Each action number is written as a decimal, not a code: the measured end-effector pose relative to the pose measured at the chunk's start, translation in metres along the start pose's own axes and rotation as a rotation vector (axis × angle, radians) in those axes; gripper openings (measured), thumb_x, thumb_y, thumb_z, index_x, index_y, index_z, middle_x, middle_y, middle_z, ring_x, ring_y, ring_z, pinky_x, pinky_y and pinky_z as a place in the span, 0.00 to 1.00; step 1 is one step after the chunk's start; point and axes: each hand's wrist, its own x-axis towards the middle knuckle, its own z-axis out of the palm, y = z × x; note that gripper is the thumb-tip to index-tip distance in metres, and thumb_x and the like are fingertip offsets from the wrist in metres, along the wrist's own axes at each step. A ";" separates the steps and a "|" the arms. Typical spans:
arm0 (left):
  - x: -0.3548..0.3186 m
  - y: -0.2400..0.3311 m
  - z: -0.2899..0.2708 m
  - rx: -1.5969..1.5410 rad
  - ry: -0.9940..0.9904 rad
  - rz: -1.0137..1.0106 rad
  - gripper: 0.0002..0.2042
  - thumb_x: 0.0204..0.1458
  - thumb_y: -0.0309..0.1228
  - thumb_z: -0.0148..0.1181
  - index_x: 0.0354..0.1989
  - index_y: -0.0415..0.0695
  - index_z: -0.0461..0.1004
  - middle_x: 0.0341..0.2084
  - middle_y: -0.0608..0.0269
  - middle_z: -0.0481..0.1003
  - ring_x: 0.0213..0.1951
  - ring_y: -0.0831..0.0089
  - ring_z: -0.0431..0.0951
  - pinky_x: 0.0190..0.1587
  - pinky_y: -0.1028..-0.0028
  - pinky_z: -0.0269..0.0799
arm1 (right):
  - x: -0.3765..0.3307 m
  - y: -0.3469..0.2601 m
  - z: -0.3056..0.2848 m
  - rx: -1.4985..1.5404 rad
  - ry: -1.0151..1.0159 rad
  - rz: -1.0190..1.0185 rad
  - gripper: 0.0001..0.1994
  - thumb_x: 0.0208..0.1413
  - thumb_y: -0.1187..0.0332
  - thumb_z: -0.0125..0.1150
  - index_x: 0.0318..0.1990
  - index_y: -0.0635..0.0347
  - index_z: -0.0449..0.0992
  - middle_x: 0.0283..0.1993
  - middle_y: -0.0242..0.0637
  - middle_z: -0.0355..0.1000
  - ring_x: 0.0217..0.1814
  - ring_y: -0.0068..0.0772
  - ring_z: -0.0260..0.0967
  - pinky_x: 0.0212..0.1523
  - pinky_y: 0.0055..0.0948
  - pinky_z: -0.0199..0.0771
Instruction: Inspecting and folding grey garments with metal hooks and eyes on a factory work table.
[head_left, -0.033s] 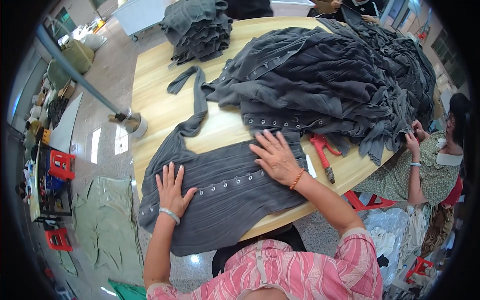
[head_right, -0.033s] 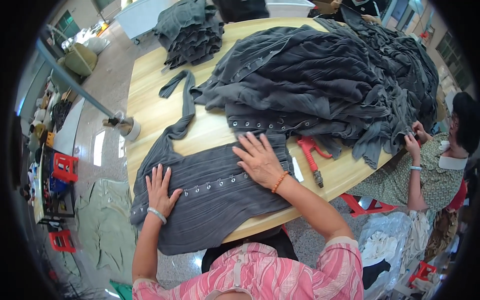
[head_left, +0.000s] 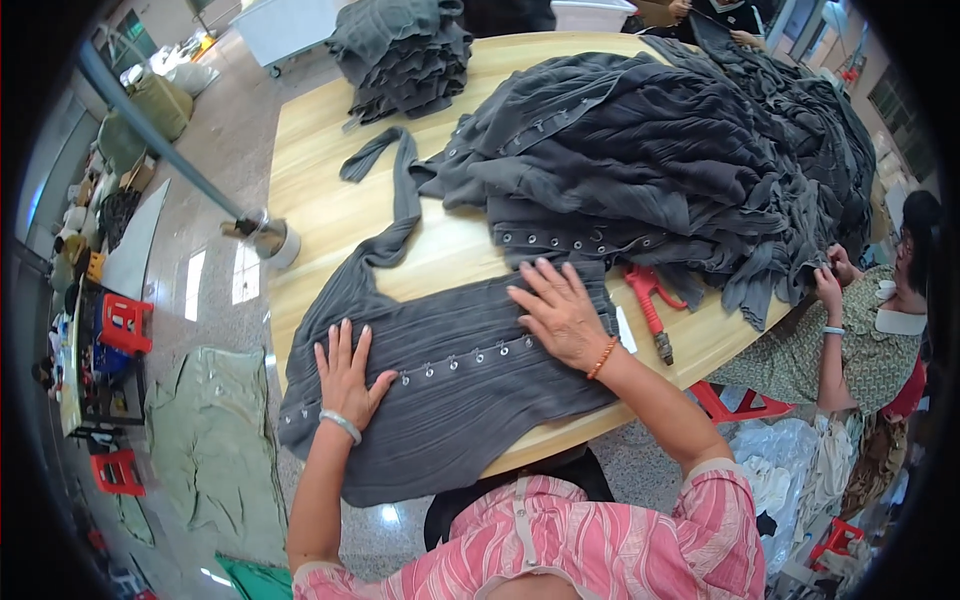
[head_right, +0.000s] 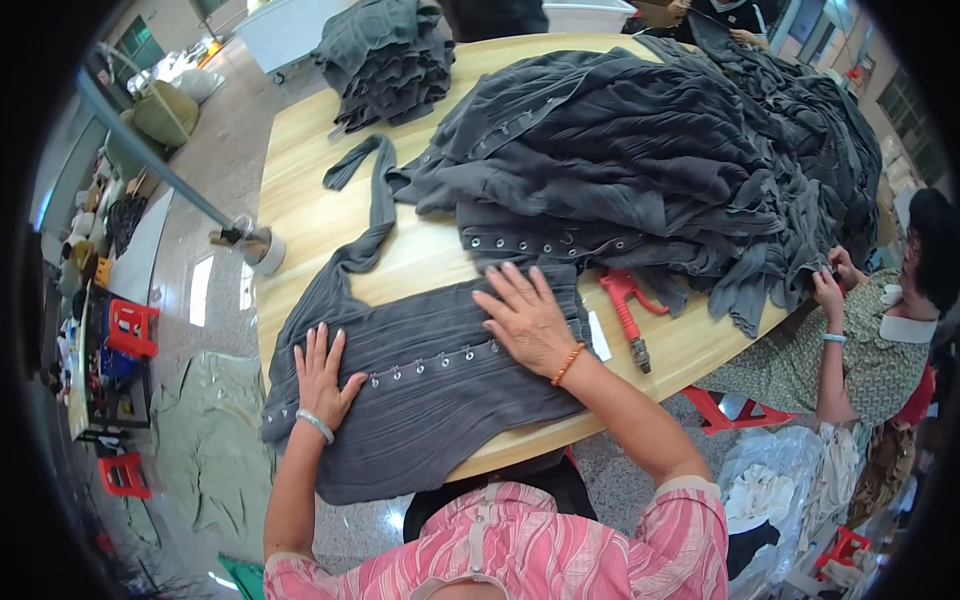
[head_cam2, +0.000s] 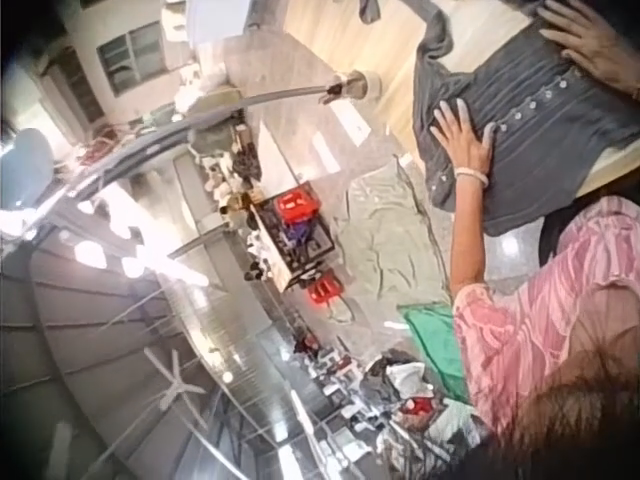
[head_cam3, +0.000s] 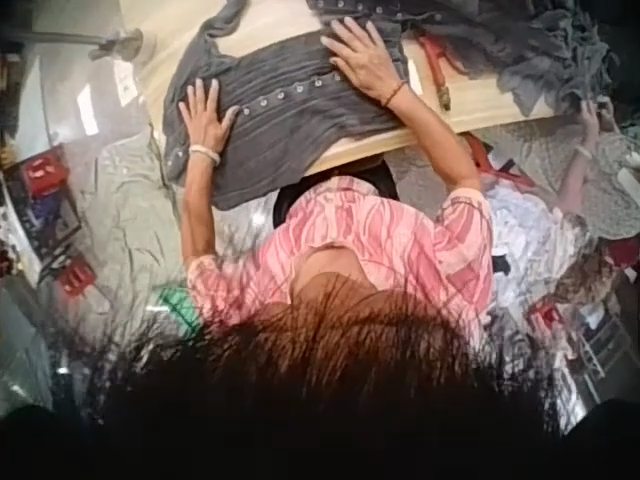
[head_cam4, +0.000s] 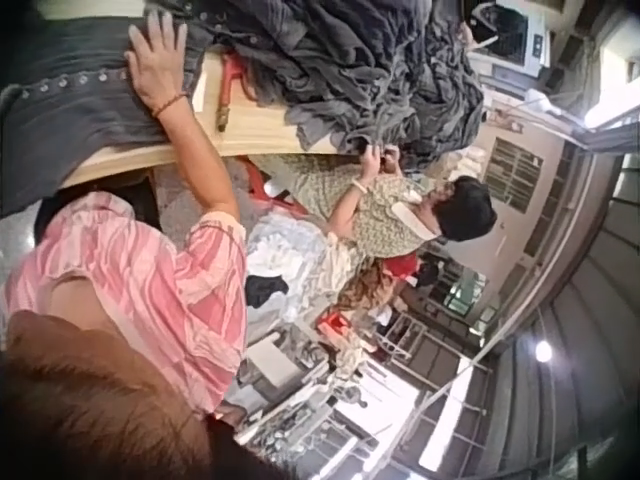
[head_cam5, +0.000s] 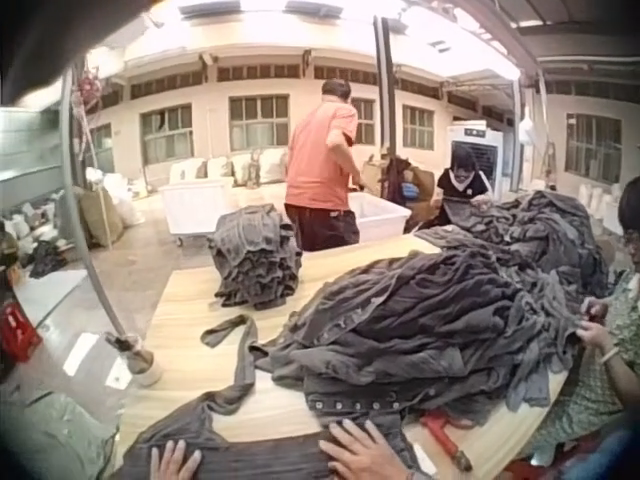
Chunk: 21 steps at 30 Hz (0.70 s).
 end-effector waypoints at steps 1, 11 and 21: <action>0.001 0.000 0.002 0.003 0.007 0.013 0.37 0.50 0.51 0.59 0.66 0.47 0.57 0.69 0.49 0.48 0.70 0.50 0.44 0.69 0.48 0.34 | -0.011 0.008 0.004 -0.013 -0.013 0.022 0.20 0.57 0.62 0.55 0.57 0.51 0.70 0.68 0.41 0.57 0.72 0.45 0.49 0.70 0.50 0.44; -0.074 -0.001 -0.060 -0.128 0.415 0.084 0.14 0.49 0.24 0.61 0.46 0.40 0.74 0.45 0.52 0.73 0.48 0.54 0.72 0.53 0.60 0.65 | -0.099 -0.039 -0.081 0.470 -0.046 0.030 0.02 0.50 0.73 0.63 0.30 0.60 0.77 0.28 0.38 0.75 0.30 0.40 0.73 0.29 0.34 0.72; -0.277 0.048 0.082 -1.557 0.174 -1.053 0.30 0.50 0.31 0.65 0.60 0.44 0.59 0.49 0.59 0.72 0.45 0.73 0.74 0.43 0.69 0.74 | -0.253 -0.063 0.015 0.476 -0.505 0.574 0.28 0.47 0.65 0.63 0.59 0.57 0.68 0.52 0.52 0.70 0.53 0.53 0.69 0.53 0.41 0.70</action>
